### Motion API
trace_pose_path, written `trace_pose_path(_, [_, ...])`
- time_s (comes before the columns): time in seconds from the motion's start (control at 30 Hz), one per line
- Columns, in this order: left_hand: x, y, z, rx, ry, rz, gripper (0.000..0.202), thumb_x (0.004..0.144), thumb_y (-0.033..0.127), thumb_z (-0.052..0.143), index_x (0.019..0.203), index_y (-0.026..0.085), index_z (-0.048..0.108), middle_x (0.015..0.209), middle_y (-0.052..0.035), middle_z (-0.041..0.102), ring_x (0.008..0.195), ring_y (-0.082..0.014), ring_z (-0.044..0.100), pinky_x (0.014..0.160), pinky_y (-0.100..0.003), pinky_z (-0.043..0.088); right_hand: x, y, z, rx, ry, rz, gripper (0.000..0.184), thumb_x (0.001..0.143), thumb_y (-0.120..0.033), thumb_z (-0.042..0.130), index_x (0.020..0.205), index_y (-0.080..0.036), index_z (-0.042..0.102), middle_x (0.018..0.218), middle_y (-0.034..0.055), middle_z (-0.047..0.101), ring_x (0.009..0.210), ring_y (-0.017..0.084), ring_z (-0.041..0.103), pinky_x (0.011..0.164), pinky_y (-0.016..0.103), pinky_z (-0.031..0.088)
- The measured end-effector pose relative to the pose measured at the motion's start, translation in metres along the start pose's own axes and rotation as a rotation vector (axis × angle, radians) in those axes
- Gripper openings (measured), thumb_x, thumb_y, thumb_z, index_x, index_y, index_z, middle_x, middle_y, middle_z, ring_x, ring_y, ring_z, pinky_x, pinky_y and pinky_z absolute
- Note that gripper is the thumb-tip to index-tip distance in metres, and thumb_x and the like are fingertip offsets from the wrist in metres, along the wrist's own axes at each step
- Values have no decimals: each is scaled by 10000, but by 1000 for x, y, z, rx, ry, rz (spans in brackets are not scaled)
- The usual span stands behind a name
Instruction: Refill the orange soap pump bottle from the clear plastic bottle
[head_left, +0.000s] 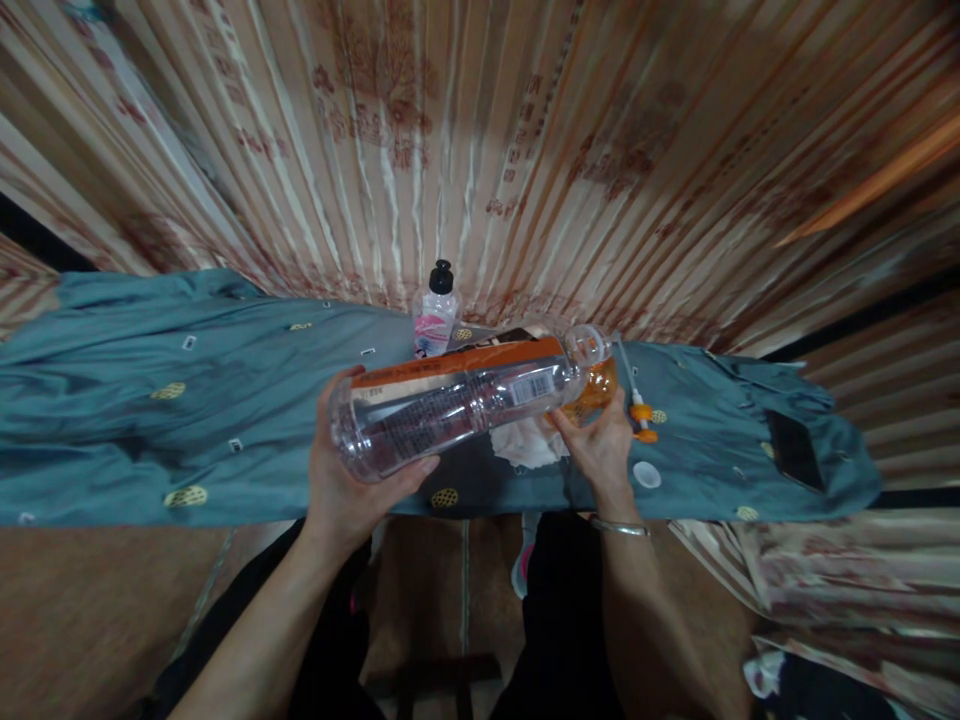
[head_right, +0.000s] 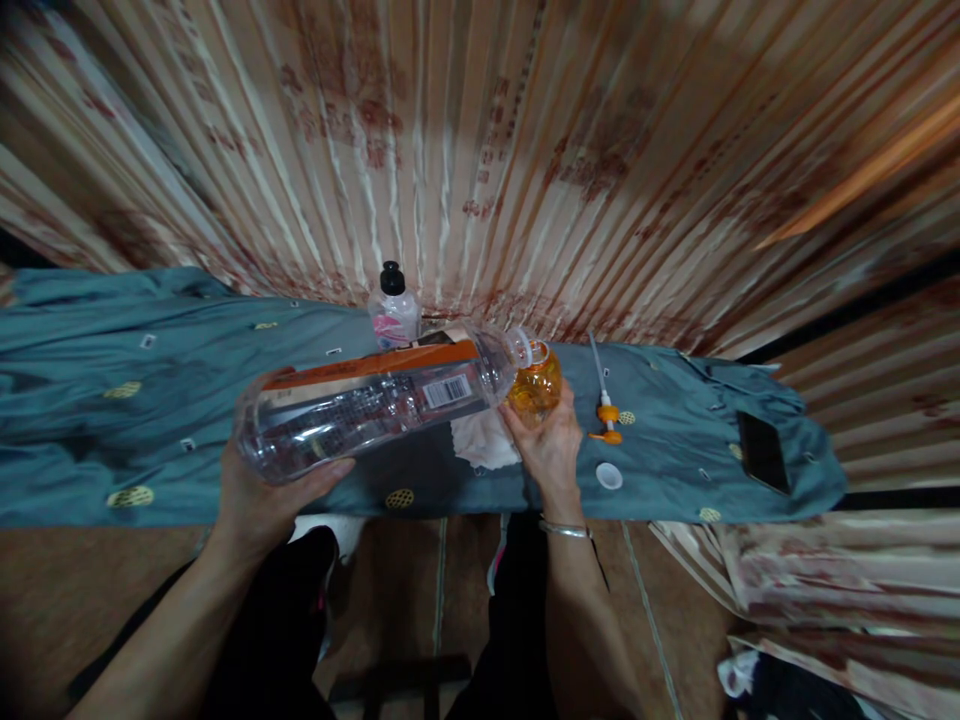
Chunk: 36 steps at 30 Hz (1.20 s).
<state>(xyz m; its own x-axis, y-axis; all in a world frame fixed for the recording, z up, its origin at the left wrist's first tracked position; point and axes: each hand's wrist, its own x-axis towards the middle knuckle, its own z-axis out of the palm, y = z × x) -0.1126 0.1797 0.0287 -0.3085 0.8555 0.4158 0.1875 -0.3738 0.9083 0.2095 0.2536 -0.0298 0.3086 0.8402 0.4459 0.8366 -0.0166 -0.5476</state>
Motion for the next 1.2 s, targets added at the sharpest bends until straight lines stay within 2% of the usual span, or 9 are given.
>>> trace_pose_path(0.17, [0, -7, 1, 8, 7, 38, 1028, 614, 576, 1094, 1487, 277, 642, 1311, -81, 815, 1180, -330, 848, 1066, -507, 724, 0, 3, 3, 36, 13, -12, 990, 822, -752, 817, 1512, -99, 538, 1296, 274, 805, 1174, 431, 811, 1008, 543, 660])
trace_pose_path(0.37, [-3, -6, 3, -37, 40, 15, 973, 633, 547, 1091, 1469, 285, 669, 1318, -101, 799, 1185, -336, 829, 1079, -517, 720, -1, 5, 6, 25, 43, -11, 971, 827, -748, 801, 1506, -104, 544, 1264, 262, 816, 1134, 438, 819, 993, 577, 663])
trace_pose_path(0.53, [-4, -10, 5, -36, 51, -13, 1027, 602, 561, 1097, 1485, 288, 650, 1374, -103, 777, 1247, -345, 810, 1141, -532, 690, -1, 5, 5, 24, 32, -18, 887, 844, -713, 791, 1472, -133, 554, 1255, 243, 821, 1126, 424, 820, 985, 559, 666])
trace_pose_path(0.67, [-4, -10, 6, -38, 58, 3, 1025, 596, 567, 1098, 1477, 290, 652, 1317, -88, 787, 1178, -332, 824, 1063, -508, 721, -2, 2, 4, 27, 26, -7, 861, 847, -678, 781, 1472, -135, 541, 1251, 244, 817, 1117, 427, 817, 972, 559, 670])
trace_pose_path(0.93, [-3, 1, 3, -35, 15, -92, 1061, 586, 477, 1093, 1499, 259, 600, 1375, -145, 771, 1250, -417, 800, 1173, -648, 654, -2, 0, 5, -2, 81, -22, 819, 844, -634, 752, 1455, -117, 578, 1164, 213, 843, 1021, 389, 834, 895, 502, 681])
trace_pose_path(1.2, [-2, 1, 6, -33, 34, -69, 1014, 575, 492, 1095, 1451, 288, 627, 1322, -119, 786, 1199, -405, 825, 1113, -628, 700, -2, 2, 6, -5, 74, -21, 808, 875, -686, 724, 1449, -134, 589, 1151, 204, 855, 990, 382, 836, 870, 498, 682])
